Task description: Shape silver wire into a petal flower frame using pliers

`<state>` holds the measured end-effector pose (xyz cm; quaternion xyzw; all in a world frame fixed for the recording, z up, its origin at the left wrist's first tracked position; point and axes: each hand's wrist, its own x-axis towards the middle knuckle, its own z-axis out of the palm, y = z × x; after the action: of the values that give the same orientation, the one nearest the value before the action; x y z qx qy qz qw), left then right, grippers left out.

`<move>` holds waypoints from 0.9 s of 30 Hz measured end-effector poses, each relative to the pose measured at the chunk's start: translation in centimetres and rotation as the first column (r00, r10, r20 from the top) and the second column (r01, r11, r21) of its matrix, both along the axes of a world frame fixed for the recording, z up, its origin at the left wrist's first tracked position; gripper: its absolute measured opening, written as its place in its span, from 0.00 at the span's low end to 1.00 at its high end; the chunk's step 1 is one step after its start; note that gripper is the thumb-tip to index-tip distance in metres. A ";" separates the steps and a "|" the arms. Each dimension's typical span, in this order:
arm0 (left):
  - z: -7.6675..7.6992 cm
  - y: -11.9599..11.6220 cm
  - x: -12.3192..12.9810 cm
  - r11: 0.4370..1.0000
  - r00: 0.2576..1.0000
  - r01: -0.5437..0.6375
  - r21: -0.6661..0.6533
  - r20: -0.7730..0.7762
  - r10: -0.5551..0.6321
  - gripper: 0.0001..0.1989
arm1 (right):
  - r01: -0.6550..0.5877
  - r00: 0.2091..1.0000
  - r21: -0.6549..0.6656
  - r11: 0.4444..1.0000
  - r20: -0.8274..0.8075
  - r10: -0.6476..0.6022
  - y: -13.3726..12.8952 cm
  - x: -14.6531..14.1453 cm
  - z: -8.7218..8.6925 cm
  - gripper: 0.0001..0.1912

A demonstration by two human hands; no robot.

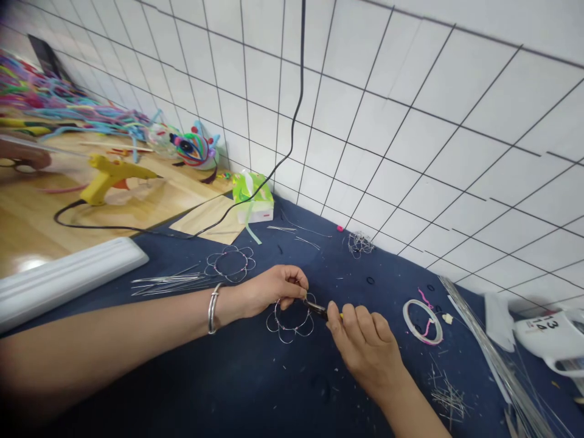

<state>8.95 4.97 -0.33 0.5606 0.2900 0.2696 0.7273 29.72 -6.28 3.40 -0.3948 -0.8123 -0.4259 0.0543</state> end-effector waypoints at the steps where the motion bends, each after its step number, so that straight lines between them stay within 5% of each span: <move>1: 0.0 0.0 0.0 1.000 1.000 0.003 0.000 -0.003 -0.003 0.06 | -0.004 1.000 0.007 1.000 0.004 0.004 0.0 0.0 0.0 0.20; 27: 0.0 0.1 0.0 0.999 0.996 0.045 0.006 -0.073 -0.044 0.05 | -0.118 0.990 -0.005 0.993 0.081 0.118 0.6 1.2 0.3 0.18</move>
<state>8.96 5.07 -0.38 0.5792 0.3025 0.2340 0.7199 30.89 -5.68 3.75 -0.3284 -0.8358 -0.4375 0.0465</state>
